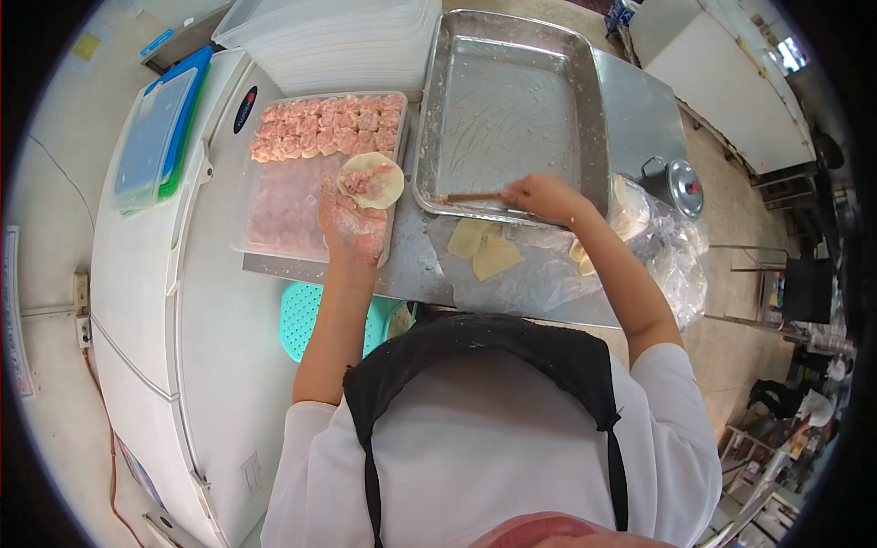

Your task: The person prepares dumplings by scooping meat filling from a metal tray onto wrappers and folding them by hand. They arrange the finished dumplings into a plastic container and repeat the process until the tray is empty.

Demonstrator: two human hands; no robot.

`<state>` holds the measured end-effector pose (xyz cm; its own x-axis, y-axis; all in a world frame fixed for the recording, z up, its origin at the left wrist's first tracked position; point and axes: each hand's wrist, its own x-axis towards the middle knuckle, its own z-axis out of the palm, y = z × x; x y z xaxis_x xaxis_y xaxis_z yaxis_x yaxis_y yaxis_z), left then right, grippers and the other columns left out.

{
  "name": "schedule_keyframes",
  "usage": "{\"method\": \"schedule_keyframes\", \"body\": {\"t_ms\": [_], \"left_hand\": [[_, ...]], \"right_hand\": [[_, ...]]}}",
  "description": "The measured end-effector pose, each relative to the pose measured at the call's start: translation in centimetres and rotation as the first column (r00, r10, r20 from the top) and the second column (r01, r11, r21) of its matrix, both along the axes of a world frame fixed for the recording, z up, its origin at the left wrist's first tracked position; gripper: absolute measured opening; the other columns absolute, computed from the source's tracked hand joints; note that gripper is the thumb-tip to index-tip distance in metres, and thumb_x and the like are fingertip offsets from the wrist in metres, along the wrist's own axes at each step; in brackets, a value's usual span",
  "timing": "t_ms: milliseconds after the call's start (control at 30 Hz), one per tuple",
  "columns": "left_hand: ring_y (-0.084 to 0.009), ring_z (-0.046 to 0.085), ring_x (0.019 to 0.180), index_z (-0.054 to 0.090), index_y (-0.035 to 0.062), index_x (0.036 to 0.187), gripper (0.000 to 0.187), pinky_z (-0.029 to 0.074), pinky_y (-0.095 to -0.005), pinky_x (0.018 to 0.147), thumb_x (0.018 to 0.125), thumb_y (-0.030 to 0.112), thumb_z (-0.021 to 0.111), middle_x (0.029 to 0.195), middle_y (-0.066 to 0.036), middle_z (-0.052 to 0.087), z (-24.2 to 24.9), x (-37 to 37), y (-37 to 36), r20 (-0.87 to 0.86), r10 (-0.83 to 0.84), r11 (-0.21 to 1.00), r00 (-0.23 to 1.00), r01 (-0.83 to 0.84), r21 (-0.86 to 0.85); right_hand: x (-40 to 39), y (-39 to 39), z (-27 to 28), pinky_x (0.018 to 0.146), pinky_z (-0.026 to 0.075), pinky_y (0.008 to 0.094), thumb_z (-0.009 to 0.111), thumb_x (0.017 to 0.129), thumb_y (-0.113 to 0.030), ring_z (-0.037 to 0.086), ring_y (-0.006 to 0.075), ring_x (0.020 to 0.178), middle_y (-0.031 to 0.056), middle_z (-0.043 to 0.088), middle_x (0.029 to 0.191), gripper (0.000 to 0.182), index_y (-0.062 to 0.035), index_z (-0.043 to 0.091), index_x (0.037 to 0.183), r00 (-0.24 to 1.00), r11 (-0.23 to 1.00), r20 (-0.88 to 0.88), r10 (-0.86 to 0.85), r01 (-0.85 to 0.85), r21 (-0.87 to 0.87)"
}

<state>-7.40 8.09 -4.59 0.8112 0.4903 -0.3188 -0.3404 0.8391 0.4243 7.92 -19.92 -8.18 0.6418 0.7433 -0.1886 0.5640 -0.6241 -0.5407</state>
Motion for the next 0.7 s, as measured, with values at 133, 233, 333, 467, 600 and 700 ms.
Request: {"method": "schedule_keyframes", "body": {"t_ms": [133, 233, 333, 467, 600, 700], "left_hand": [[-0.0356, 0.051, 0.123, 0.046, -0.0059, 0.129, 0.054, 0.039, -0.0490, 0.108, 0.099, 0.038, 0.040, 0.128, -0.021, 0.055, -0.5, -0.2, -0.3, -0.039, 0.003, 0.997, 0.999, 0.000, 0.077], [-0.0352, 0.055, 0.118, 0.046, -0.0061, 0.128, 0.054, 0.040, -0.0495, 0.106, 0.099, 0.039, 0.041, 0.126, -0.022, 0.056, -0.3, 0.2, -1.6, 0.180, -0.240, 0.970, 0.954, 0.228, 0.084], [-0.0329, 0.061, 0.104, 0.052, -0.0047, 0.119, 0.048, 0.048, -0.0503, 0.096, 0.098, 0.038, 0.043, 0.112, -0.017, 0.062, -1.2, 1.9, -2.6, 0.428, -0.231, 0.943, 0.874, 0.310, -0.123], [-0.0309, 0.062, 0.102, 0.054, -0.0049, 0.115, 0.044, 0.049, -0.0480, 0.095, 0.098, 0.034, 0.044, 0.107, -0.015, 0.063, 0.5, 2.5, -3.2, 0.201, -0.216, 0.973, 0.955, 0.229, -0.040], [-0.0264, 0.062, 0.097, 0.055, -0.0041, 0.117, 0.039, 0.048, -0.0426, 0.095, 0.097, 0.029, 0.050, 0.104, -0.013, 0.063, 0.5, 0.3, -0.6, 0.022, -0.106, 0.990, 0.994, 0.104, 0.092], [-0.0229, 0.062, 0.098, 0.055, -0.0033, 0.118, 0.035, 0.049, -0.0387, 0.094, 0.095, 0.023, 0.055, 0.105, -0.011, 0.063, -0.2, -2.2, 0.3, -0.103, -0.159, 0.954, 0.982, 0.180, 0.238]], "right_hand": [[-0.4, 0.7, 4.6, 0.062, 0.045, 0.0426, 0.055, 0.095, -0.036, 0.058, 0.0326, 0.062, 0.0149, 0.060, 0.064, 0.032, -0.0106, 0.073, 0.104, 0.913, 0.994, -0.408, -0.010, -0.034, -0.100], [-1.5, 1.3, 7.4, 0.064, 0.045, 0.0372, 0.057, 0.095, -0.036, 0.058, 0.0287, 0.067, 0.0136, 0.057, 0.067, 0.031, -0.0114, 0.073, 0.106, 0.886, 0.991, -0.455, -0.092, 0.127, 0.049], [-3.4, 2.2, 7.1, 0.068, 0.046, 0.0381, 0.057, 0.094, -0.035, 0.059, 0.0306, 0.074, 0.0151, 0.058, 0.078, 0.031, -0.0121, 0.071, 0.110, 0.995, 0.954, -0.074, 0.063, -0.039, 0.298], [-2.8, 0.7, 8.2, 0.071, 0.047, 0.0402, 0.056, 0.095, -0.034, 0.059, 0.0333, 0.079, 0.0153, 0.058, 0.088, 0.031, -0.0143, 0.070, 0.114, 0.997, 0.986, -0.040, 0.062, -0.055, 0.158], [0.1, -3.0, 9.3, 0.073, 0.048, 0.0445, 0.056, 0.095, -0.033, 0.061, 0.0378, 0.079, 0.0195, 0.064, 0.085, 0.031, -0.0073, 0.071, 0.103, 1.000, 0.989, 0.014, -0.003, 0.005, -0.145], [1.4, -4.3, 7.0, 0.071, 0.049, 0.0463, 0.055, 0.094, -0.034, 0.062, 0.0402, 0.077, 0.0212, 0.066, 0.080, 0.037, -0.0015, 0.071, 0.088, 0.999, 0.983, 0.004, -0.049, 0.049, -0.178]]}}
